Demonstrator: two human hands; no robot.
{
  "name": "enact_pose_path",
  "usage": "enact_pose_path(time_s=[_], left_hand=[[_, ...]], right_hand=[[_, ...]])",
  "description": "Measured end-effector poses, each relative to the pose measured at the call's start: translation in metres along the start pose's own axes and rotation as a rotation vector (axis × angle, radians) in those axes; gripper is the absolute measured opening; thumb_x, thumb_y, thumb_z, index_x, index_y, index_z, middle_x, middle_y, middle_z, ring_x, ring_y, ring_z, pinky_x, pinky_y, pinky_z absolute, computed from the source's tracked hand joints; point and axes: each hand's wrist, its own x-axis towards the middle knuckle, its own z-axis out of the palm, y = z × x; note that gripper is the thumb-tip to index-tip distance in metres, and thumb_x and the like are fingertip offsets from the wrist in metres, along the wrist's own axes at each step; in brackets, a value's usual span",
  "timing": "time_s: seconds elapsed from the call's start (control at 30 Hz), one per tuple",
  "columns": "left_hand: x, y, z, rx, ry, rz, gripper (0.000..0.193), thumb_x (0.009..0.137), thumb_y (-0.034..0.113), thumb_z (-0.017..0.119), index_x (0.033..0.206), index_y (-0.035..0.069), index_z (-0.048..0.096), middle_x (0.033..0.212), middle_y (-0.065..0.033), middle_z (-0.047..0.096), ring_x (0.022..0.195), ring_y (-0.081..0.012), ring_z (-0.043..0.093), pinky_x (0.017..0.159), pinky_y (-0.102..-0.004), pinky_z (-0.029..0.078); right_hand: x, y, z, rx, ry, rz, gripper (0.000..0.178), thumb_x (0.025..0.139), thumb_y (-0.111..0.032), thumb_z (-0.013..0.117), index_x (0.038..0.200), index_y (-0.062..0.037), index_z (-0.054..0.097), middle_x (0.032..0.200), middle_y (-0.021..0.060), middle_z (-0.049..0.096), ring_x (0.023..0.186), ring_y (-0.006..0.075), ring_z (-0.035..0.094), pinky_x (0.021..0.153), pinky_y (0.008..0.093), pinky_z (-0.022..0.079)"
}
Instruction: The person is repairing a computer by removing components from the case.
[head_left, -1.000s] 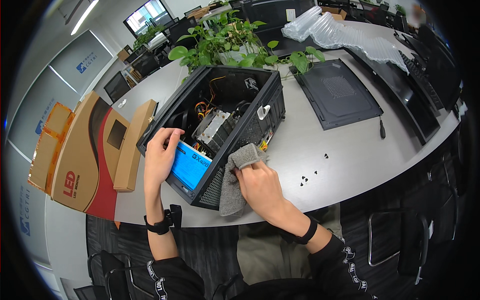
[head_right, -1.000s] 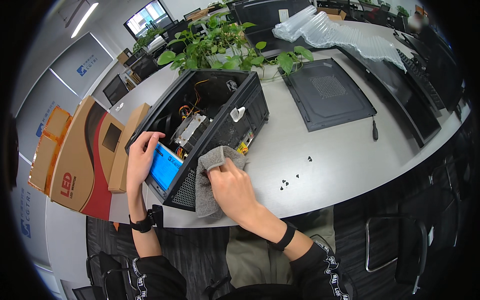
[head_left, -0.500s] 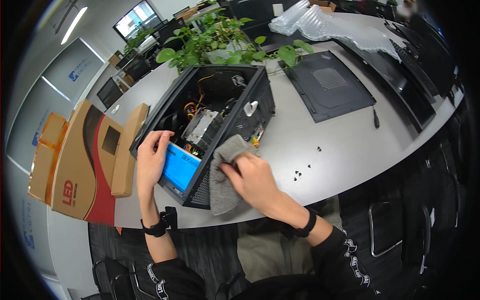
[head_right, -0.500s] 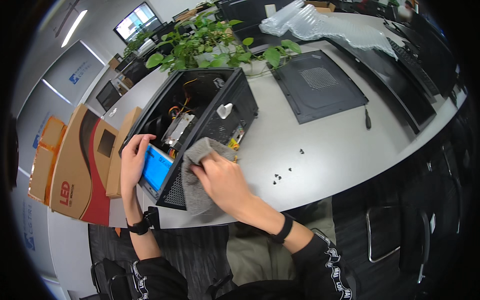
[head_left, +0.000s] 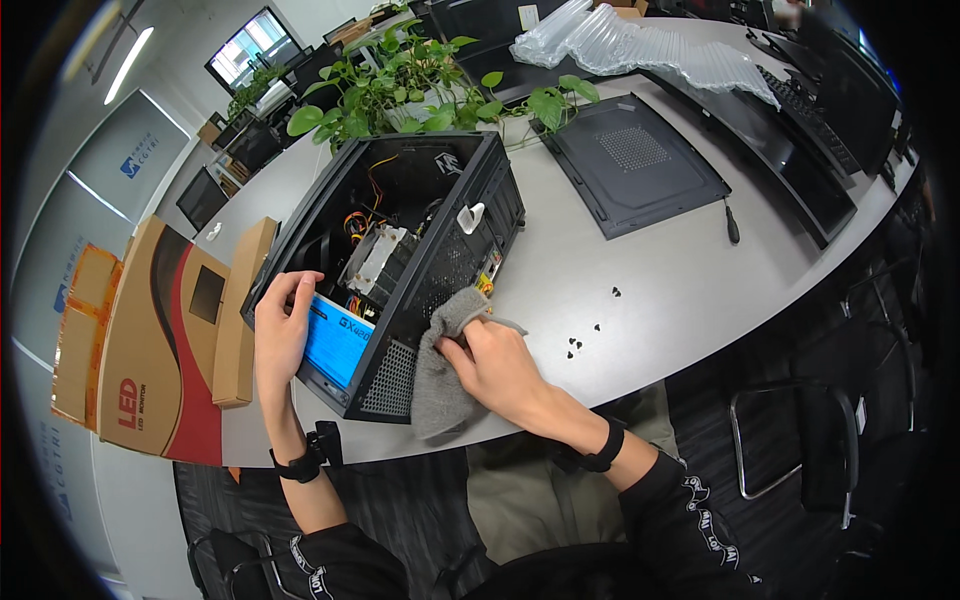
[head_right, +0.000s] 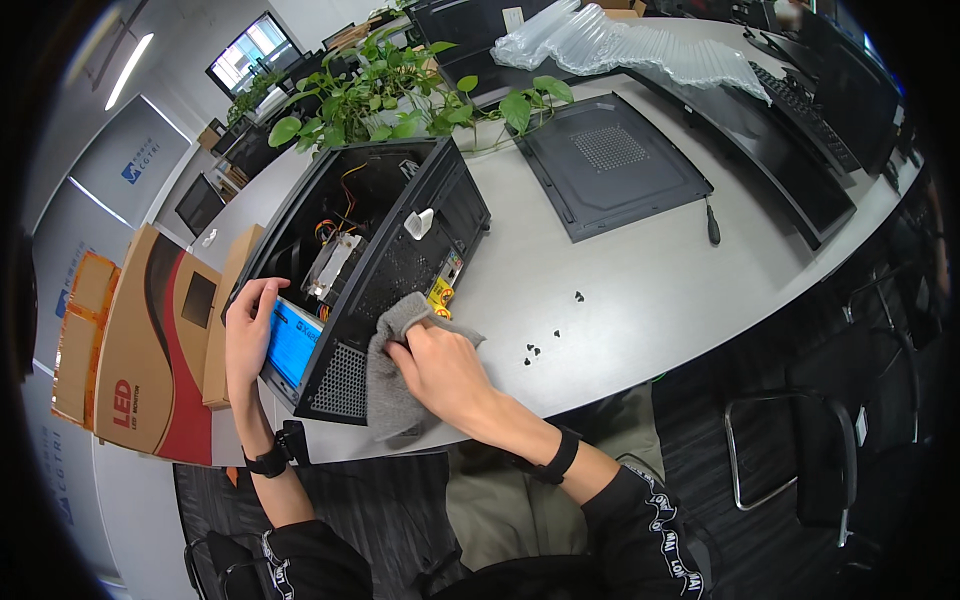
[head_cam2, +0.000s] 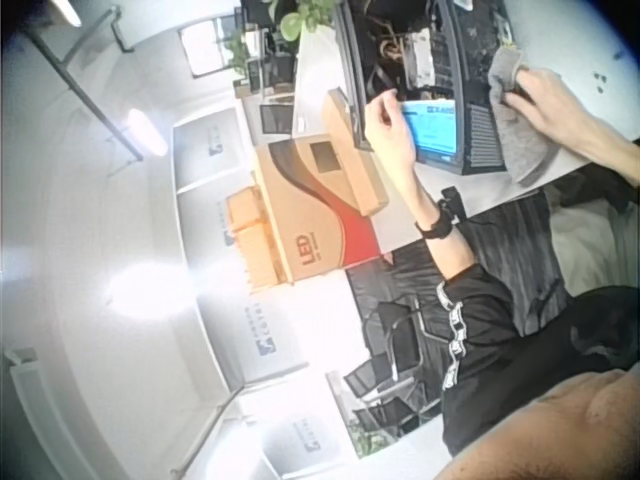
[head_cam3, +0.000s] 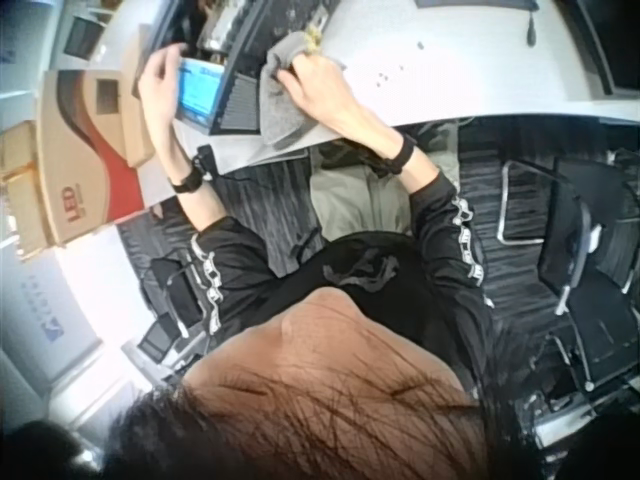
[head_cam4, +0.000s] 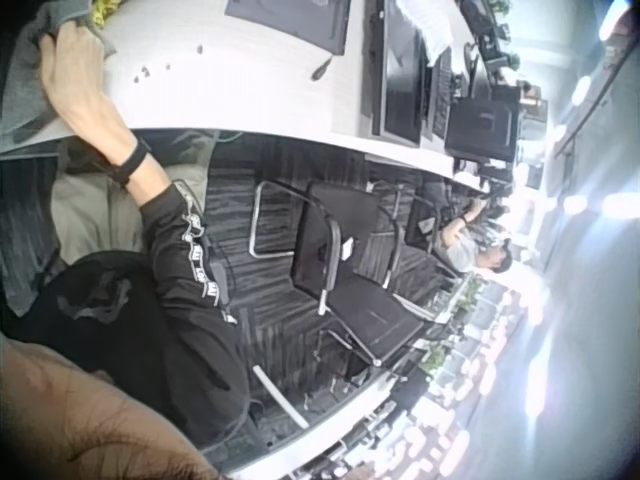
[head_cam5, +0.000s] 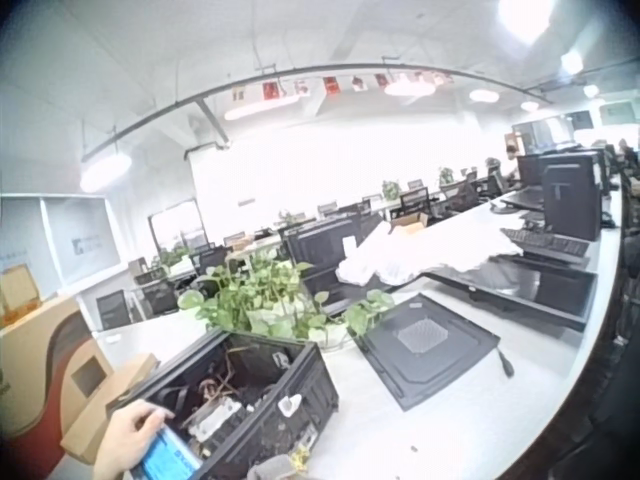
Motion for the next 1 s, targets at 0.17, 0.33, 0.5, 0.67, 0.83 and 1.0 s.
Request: enact_pose_path(time_s=[0.17, 0.33, 0.5, 0.67, 0.83, 1.0], left_hand=[[0.000, 0.001, -0.001, -0.002, -0.004, -0.015, 0.031, 0.108, 0.027, 0.058, 0.112, 0.001, 0.074, 0.091, 0.0012, 0.064, 0.077, -0.0063, 0.047, 0.071, -0.0241, 0.040], [-0.002, 0.003, -0.002, 0.002, 0.021, 0.009, 0.034, 0.107, 0.029, 0.059, 0.111, -0.001, 0.074, 0.091, -0.0045, 0.067, 0.073, -0.0094, 0.054, 0.069, -0.0273, 0.045], [0.000, 0.003, -0.002, 0.022, 0.023, 0.024, 0.034, 0.107, 0.029, 0.059, 0.112, -0.001, 0.074, 0.094, -0.0048, 0.068, 0.073, -0.0097, 0.054, 0.069, -0.0272, 0.046], [0.000, 0.004, -0.002, 0.013, 0.025, 0.029, 0.035, 0.107, 0.030, 0.060, 0.111, -0.002, 0.073, 0.092, -0.0046, 0.066, 0.073, -0.0097, 0.054, 0.069, -0.0273, 0.045], [0.000, -0.002, 0.001, 0.003, 0.018, 0.029, 0.034, 0.107, 0.029, 0.060, 0.111, -0.002, 0.073, 0.088, -0.0039, 0.064, 0.073, -0.0093, 0.053, 0.067, -0.0273, 0.044], [-0.002, 0.004, 0.000, 0.004, 0.026, 0.013, 0.033, 0.106, 0.028, 0.061, 0.112, -0.002, 0.074, 0.090, -0.0043, 0.065, 0.073, -0.0093, 0.053, 0.067, -0.0272, 0.044]], right_hand=[[0.017, -0.018, -0.002, 0.181, 0.067, -0.052, 0.024, 0.096, -0.016, 0.069, 0.099, 0.0068, 0.064, 0.096, 0.0247, 0.071, 0.084, 0.0450, 0.069, 0.074, 0.0509, 0.055], [0.012, -0.014, -0.001, 0.166, 0.022, 0.009, 0.024, 0.094, -0.016, 0.072, 0.092, 0.0070, 0.066, 0.083, 0.0236, 0.070, 0.075, 0.0434, 0.069, 0.068, 0.0482, 0.054], [-0.006, 0.010, 0.007, 0.042, 0.009, 0.046, 0.025, 0.093, -0.016, 0.074, 0.087, 0.0081, 0.067, 0.075, 0.0229, 0.069, 0.069, 0.0419, 0.069, 0.062, 0.0457, 0.054], [-0.010, 0.008, 0.004, -0.148, -0.065, -0.015, 0.028, 0.095, -0.019, 0.071, 0.085, 0.0063, 0.067, 0.083, 0.0245, 0.071, 0.073, 0.0437, 0.069, 0.066, 0.0494, 0.055], [0.003, 0.002, 0.000, -0.020, 0.012, 0.001, 0.027, 0.095, -0.019, 0.071, 0.084, 0.0056, 0.066, 0.084, 0.0239, 0.071, 0.075, 0.0440, 0.069, 0.068, 0.0502, 0.055], [-0.001, 0.000, -0.002, -0.133, -0.047, -0.050, 0.029, 0.093, -0.019, 0.073, 0.082, 0.0067, 0.065, 0.081, 0.0253, 0.070, 0.074, 0.0453, 0.068, 0.068, 0.0511, 0.055]])
